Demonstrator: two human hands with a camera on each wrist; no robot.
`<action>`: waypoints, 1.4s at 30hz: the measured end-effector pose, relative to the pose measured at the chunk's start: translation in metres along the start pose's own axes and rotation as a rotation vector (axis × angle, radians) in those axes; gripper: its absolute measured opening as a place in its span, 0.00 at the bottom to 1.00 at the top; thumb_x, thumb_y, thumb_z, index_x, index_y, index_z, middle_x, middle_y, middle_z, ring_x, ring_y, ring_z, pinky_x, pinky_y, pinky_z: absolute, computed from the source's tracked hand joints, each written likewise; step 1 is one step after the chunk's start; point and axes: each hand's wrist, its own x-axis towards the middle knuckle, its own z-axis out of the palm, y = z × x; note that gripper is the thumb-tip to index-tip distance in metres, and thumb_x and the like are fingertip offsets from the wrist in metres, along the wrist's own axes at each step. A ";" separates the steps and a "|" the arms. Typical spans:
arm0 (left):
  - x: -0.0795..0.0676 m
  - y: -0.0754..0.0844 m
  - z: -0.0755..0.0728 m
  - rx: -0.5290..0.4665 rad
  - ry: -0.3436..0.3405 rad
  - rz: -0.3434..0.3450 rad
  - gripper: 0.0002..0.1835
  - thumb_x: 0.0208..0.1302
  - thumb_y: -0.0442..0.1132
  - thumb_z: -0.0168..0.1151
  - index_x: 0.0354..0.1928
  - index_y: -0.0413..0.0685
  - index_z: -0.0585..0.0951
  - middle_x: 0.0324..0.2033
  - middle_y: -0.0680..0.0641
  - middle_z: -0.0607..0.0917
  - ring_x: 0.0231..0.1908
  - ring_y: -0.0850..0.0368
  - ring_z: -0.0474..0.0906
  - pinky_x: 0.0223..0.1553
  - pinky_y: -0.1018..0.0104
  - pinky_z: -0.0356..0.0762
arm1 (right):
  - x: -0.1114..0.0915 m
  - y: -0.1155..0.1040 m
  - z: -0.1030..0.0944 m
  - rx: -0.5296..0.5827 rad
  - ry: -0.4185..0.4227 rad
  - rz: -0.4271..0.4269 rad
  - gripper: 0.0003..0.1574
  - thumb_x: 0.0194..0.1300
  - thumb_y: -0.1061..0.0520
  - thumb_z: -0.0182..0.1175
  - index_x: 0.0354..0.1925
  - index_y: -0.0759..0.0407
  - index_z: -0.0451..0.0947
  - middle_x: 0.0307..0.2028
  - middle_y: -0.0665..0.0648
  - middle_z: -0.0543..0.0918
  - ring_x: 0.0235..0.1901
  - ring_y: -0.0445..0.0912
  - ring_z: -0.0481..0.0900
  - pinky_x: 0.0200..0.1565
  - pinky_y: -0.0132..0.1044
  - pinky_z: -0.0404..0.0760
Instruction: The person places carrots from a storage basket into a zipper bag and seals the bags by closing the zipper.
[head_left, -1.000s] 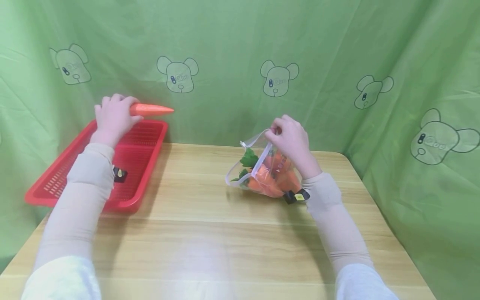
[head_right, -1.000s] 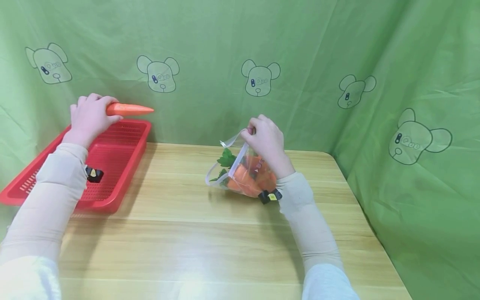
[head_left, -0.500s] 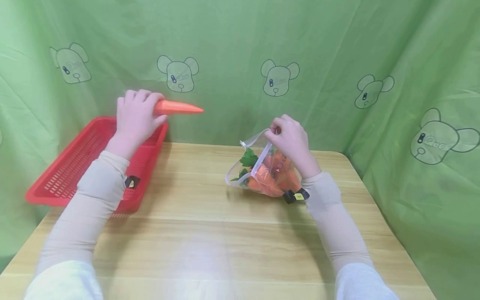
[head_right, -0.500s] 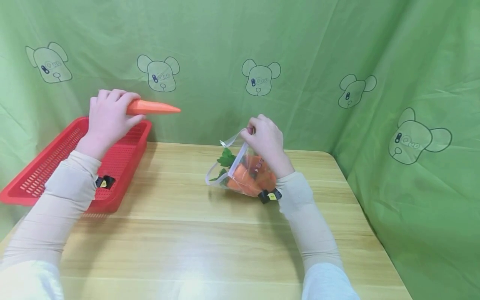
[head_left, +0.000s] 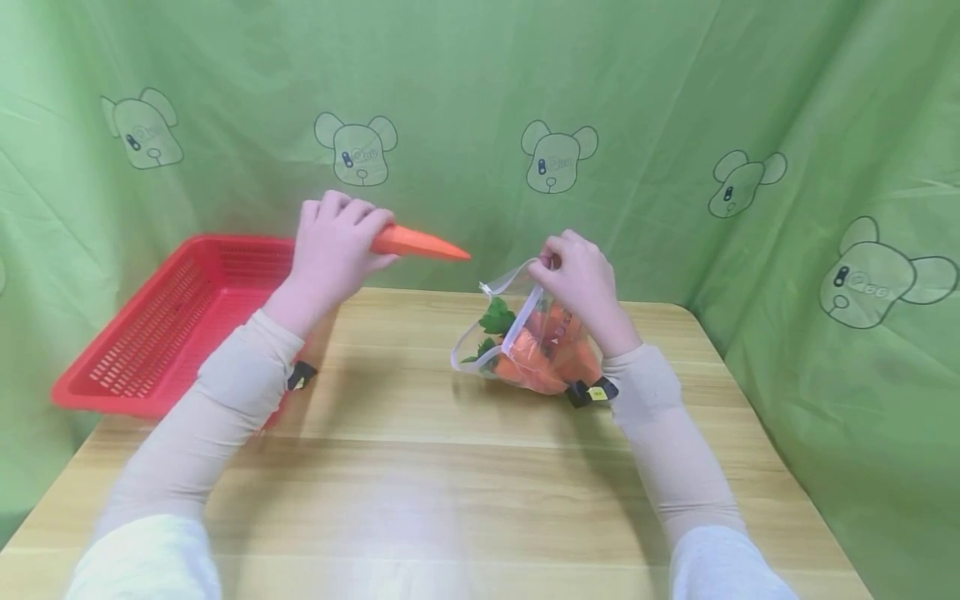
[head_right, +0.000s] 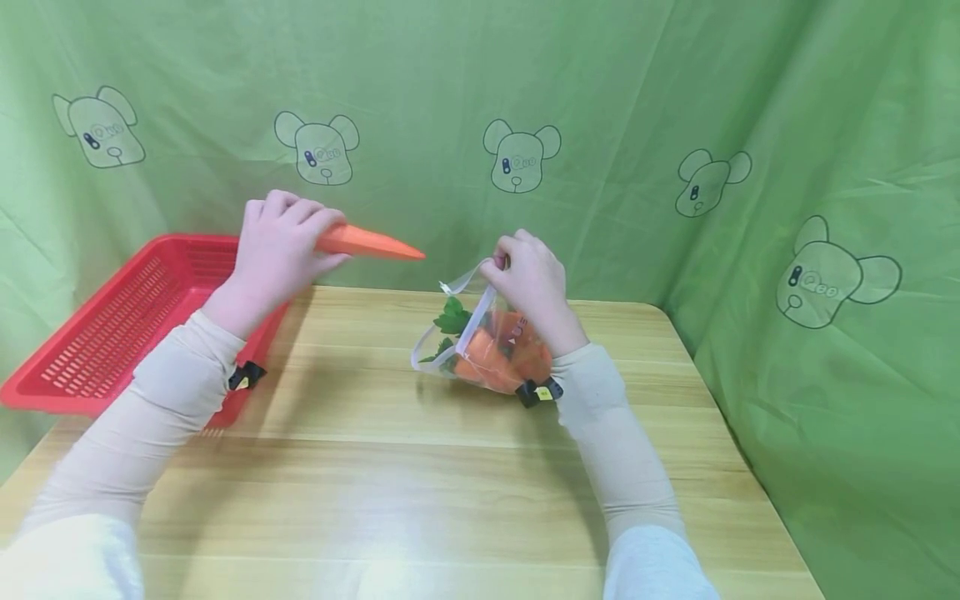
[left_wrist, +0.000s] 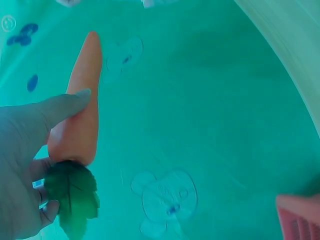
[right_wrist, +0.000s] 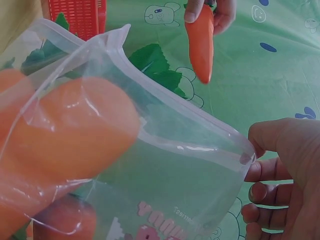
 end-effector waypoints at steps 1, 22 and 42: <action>0.000 0.004 0.001 0.003 0.007 0.019 0.22 0.51 0.53 0.74 0.47 0.53 0.82 0.44 0.47 0.86 0.46 0.45 0.71 0.44 0.49 0.66 | 0.000 0.000 0.000 0.000 -0.002 0.001 0.09 0.57 0.53 0.56 0.26 0.57 0.74 0.31 0.56 0.73 0.31 0.50 0.69 0.29 0.38 0.67; 0.012 0.055 0.031 -0.329 -0.367 -0.016 0.27 0.54 0.64 0.67 0.50 0.56 0.83 0.41 0.52 0.86 0.34 0.56 0.79 0.32 0.61 0.75 | 0.000 -0.002 0.001 0.014 0.001 -0.001 0.10 0.57 0.51 0.58 0.25 0.56 0.74 0.30 0.55 0.72 0.30 0.49 0.68 0.29 0.38 0.65; 0.025 0.064 0.051 -1.045 -0.597 -0.550 0.23 0.58 0.44 0.71 0.53 0.44 0.78 0.46 0.43 0.82 0.33 0.54 0.85 0.42 0.59 0.85 | 0.001 -0.003 0.002 0.002 -0.002 0.007 0.09 0.56 0.53 0.56 0.25 0.56 0.74 0.30 0.55 0.72 0.30 0.50 0.68 0.29 0.38 0.65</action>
